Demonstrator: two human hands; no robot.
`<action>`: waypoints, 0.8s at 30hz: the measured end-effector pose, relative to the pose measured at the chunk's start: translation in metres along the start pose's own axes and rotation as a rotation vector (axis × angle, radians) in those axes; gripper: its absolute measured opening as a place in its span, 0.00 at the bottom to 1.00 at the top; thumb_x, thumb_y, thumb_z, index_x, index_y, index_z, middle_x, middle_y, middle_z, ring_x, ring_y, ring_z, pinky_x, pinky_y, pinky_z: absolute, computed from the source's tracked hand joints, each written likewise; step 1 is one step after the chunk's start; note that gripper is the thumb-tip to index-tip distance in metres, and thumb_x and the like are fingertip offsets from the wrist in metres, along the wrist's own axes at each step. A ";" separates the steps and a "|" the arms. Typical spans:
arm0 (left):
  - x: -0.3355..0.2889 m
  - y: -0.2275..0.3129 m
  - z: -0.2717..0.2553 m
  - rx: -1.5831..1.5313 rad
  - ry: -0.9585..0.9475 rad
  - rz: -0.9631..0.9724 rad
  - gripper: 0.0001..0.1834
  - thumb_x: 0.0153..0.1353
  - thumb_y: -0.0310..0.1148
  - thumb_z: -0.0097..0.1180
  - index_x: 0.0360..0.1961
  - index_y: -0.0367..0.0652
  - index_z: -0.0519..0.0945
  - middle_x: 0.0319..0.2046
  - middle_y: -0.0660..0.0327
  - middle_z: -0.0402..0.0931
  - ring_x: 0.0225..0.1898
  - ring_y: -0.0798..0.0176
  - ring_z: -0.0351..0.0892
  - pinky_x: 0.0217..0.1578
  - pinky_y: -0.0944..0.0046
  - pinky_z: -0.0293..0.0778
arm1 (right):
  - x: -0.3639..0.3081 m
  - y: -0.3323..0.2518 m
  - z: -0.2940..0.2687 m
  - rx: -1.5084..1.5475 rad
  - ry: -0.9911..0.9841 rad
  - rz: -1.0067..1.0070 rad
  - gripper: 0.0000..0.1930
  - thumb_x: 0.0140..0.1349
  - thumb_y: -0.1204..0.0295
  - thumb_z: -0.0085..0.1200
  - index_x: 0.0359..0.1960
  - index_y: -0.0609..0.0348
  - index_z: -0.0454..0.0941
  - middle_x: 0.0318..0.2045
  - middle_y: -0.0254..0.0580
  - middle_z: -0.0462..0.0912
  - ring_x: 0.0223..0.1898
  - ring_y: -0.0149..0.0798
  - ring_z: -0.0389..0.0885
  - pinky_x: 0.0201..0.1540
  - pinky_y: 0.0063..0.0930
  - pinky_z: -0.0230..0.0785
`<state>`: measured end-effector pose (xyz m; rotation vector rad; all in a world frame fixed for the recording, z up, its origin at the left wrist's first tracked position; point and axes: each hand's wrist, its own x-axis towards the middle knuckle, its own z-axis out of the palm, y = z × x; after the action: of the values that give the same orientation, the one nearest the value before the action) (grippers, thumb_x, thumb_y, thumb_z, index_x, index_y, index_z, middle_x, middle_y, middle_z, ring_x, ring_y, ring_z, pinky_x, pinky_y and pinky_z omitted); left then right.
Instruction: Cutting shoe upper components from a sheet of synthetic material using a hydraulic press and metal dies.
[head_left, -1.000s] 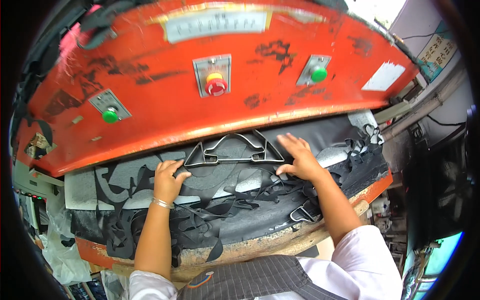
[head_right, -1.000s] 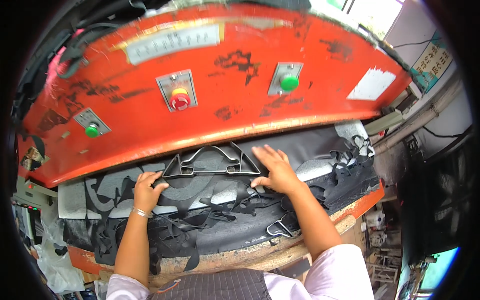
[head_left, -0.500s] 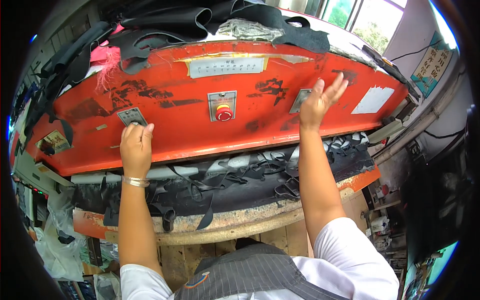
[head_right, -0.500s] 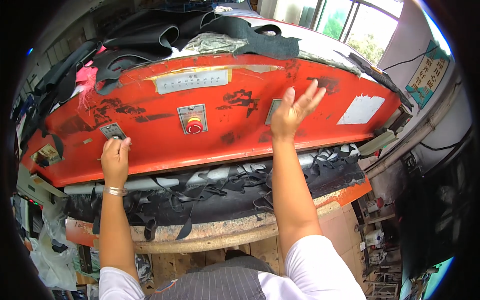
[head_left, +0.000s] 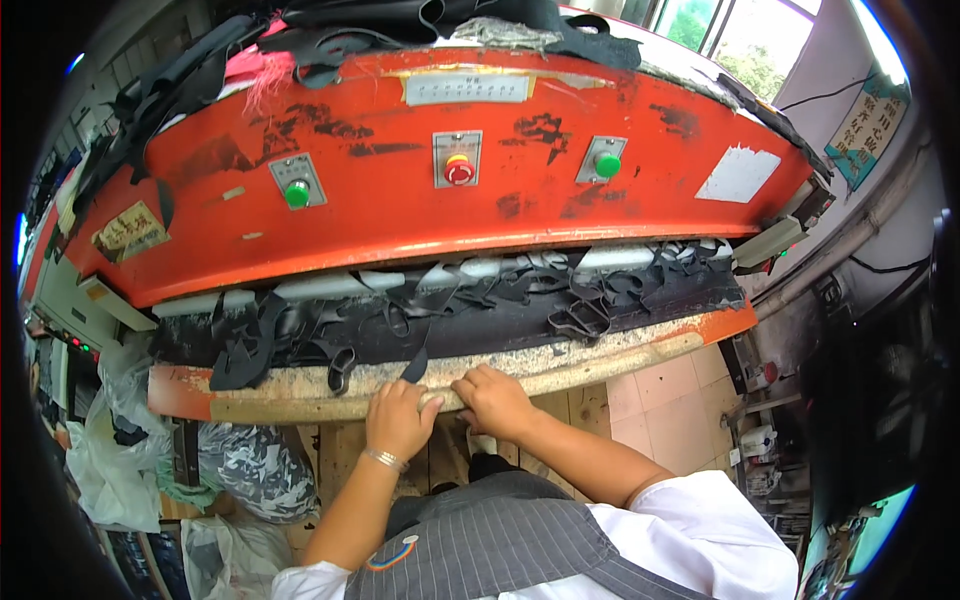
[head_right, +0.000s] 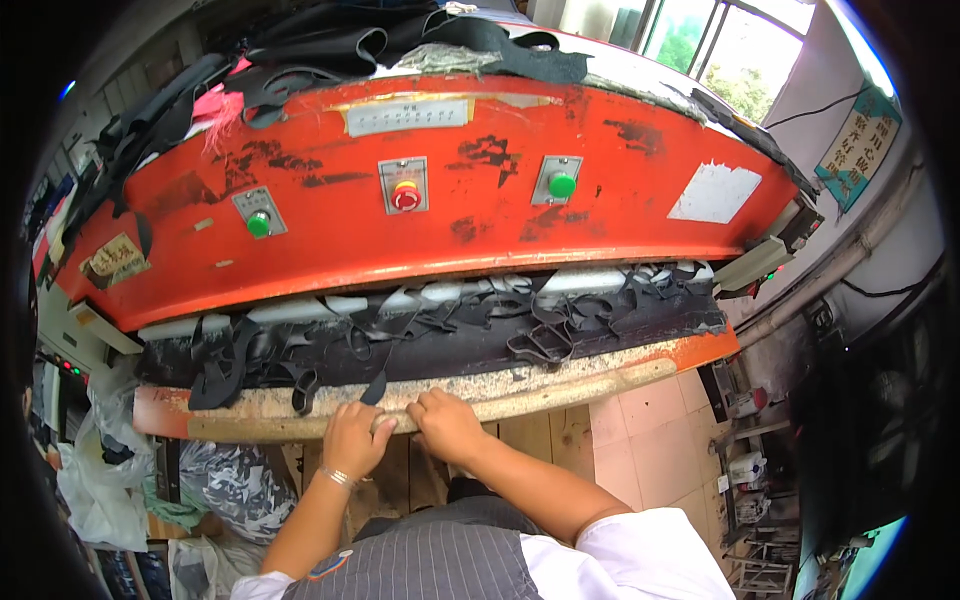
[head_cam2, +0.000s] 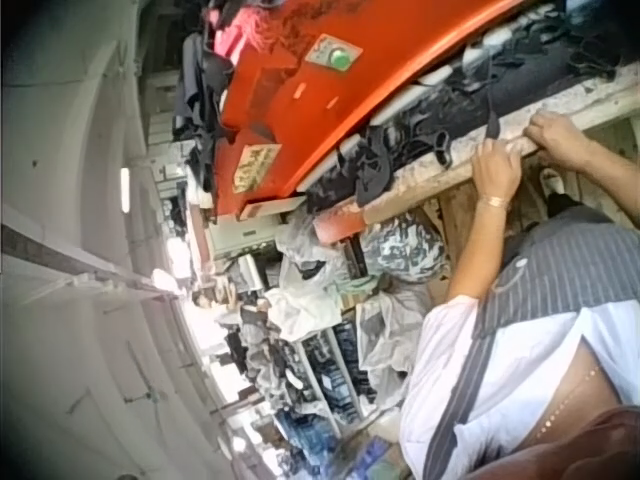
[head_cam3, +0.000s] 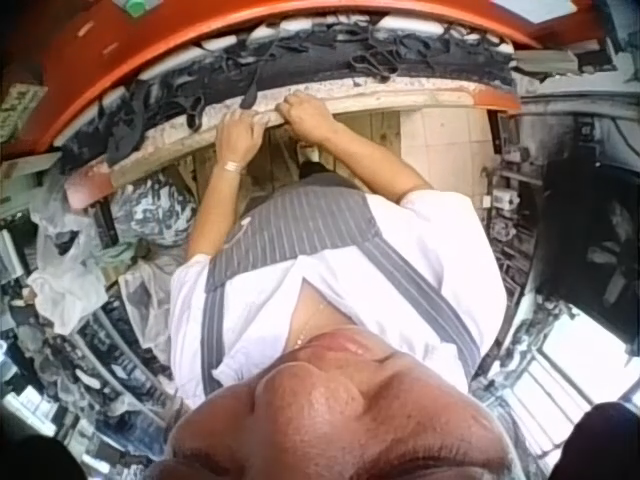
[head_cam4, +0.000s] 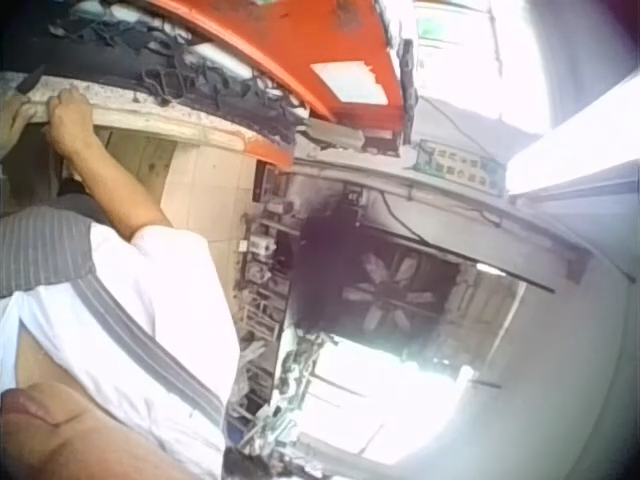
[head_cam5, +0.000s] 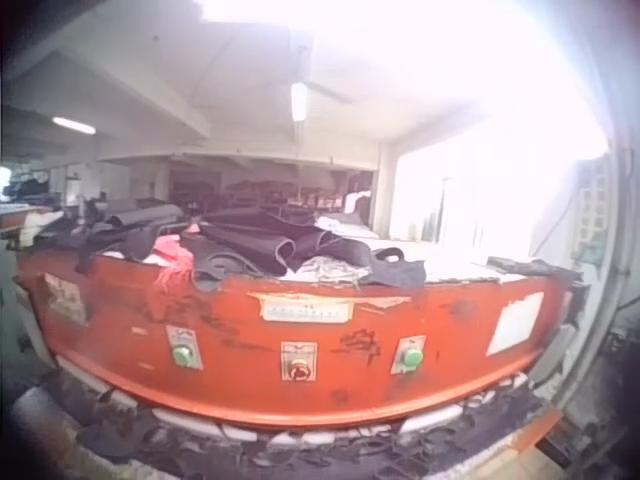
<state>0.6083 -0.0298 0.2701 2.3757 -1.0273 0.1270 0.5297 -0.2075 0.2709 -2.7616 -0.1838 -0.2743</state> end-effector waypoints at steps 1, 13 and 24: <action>-0.003 -0.001 0.005 -0.008 0.012 -0.004 0.15 0.56 0.43 0.58 0.33 0.40 0.82 0.31 0.54 0.76 0.40 0.49 0.73 0.42 0.53 0.68 | -0.003 0.002 0.007 0.023 0.070 -0.033 0.17 0.39 0.71 0.63 0.35 0.58 0.76 0.33 0.42 0.77 0.40 0.46 0.76 0.42 0.37 0.72; 0.134 -0.049 0.010 -0.326 -0.488 -0.008 0.20 0.59 0.50 0.55 0.26 0.43 0.84 0.27 0.51 0.80 0.30 0.48 0.81 0.34 0.57 0.75 | 0.011 0.058 0.023 0.294 -0.430 -0.024 0.19 0.51 0.60 0.63 0.39 0.60 0.80 0.36 0.48 0.82 0.40 0.48 0.81 0.42 0.40 0.74; 0.364 -0.138 0.134 -0.119 -0.062 0.026 0.09 0.49 0.36 0.60 0.23 0.41 0.85 0.36 0.51 0.78 0.42 0.47 0.74 0.46 0.54 0.71 | 0.147 0.121 0.017 1.363 -0.185 0.430 0.22 0.64 0.69 0.56 0.57 0.65 0.70 0.49 0.47 0.79 0.51 0.33 0.76 0.53 0.27 0.71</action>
<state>0.9445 -0.2573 0.2010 2.2724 -1.0651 0.0013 0.6951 -0.2999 0.2455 -1.4014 0.1478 0.1865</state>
